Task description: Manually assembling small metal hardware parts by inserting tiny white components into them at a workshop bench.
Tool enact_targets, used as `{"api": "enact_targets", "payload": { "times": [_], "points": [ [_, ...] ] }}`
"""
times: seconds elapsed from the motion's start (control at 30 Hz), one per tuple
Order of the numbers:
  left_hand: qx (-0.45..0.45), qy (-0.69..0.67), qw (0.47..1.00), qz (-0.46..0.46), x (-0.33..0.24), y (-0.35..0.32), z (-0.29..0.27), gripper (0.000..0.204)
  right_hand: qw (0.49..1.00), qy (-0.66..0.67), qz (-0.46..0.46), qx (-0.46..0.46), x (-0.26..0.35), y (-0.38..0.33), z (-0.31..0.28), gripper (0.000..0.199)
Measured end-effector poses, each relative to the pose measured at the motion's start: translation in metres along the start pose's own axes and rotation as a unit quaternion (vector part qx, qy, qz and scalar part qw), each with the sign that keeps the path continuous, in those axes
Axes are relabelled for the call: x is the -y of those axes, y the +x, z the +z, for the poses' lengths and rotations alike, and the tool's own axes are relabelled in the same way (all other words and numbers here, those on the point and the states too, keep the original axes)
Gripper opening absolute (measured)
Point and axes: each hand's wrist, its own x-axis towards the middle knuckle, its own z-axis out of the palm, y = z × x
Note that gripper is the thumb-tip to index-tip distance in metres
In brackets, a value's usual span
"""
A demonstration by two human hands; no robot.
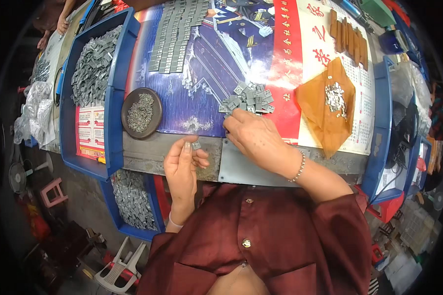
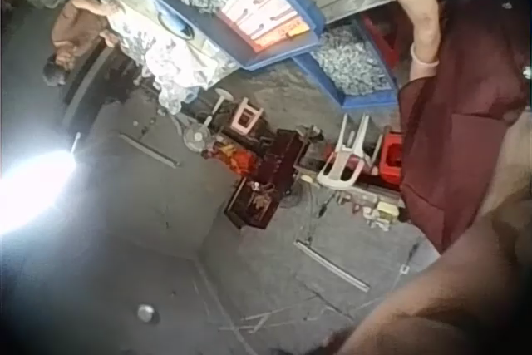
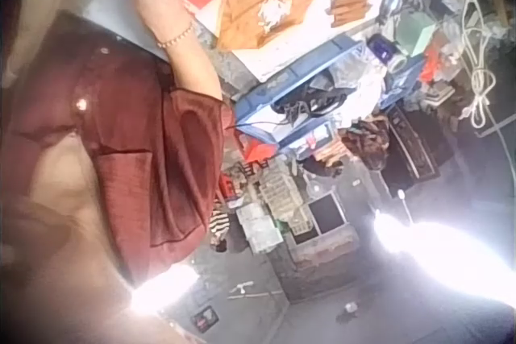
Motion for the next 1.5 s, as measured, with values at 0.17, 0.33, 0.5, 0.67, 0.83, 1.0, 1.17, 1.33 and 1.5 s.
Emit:
{"api": "enact_targets", "payload": {
  "times": [0.17, 0.33, 0.5, 0.67, 0.83, 1.0, 1.17, 1.33, 1.5],
  "points": [
    [0.004, 0.016, 1.0, 0.004, 0.003, -0.003, -0.002, 0.026, 1.0, 0.024, 0.018, 0.009, 0.0, 0.005, 0.003, 0.014],
    [0.007, 0.011, 1.0, -0.001, 0.002, -0.007, -0.001, 0.027, 0.999, 0.031, 0.013, 0.013, 0.004, 0.008, 0.003, 0.011],
    [0.02, 0.011, 1.0, 0.001, 0.004, -0.008, -0.003, 0.028, 0.999, 0.044, -0.019, 0.008, 0.006, 0.009, 0.007, 0.009],
    [0.023, 0.005, 1.0, 0.004, 0.005, -0.009, -0.003, 0.027, 0.995, 0.096, -0.017, -0.009, 0.003, 0.009, 0.01, 0.012],
    [0.034, 0.013, 0.999, -0.006, 0.001, -0.01, -0.005, 0.026, 0.974, 0.218, 0.052, -0.044, 0.01, 0.001, -0.002, 0.016],
    [0.032, -0.041, 0.999, -0.006, 0.005, -0.006, 0.001, 0.022, 0.883, 0.445, 0.144, -0.037, 0.004, -0.01, 0.001, 0.015],
    [0.063, -0.061, 0.996, -0.031, 0.003, -0.003, 0.01, 0.021, 0.821, 0.543, 0.161, -0.069, 0.003, -0.019, 0.003, 0.017],
    [0.079, -0.041, 0.996, -0.031, 0.001, 0.0, 0.023, 0.019, 0.802, 0.565, 0.16, -0.111, 0.008, -0.022, -0.002, 0.016],
    [0.1, 0.014, 0.995, -0.022, -0.001, 0.002, 0.038, 0.019, 0.798, 0.569, 0.151, -0.131, 0.007, -0.027, -0.002, 0.019]
  ]
}}
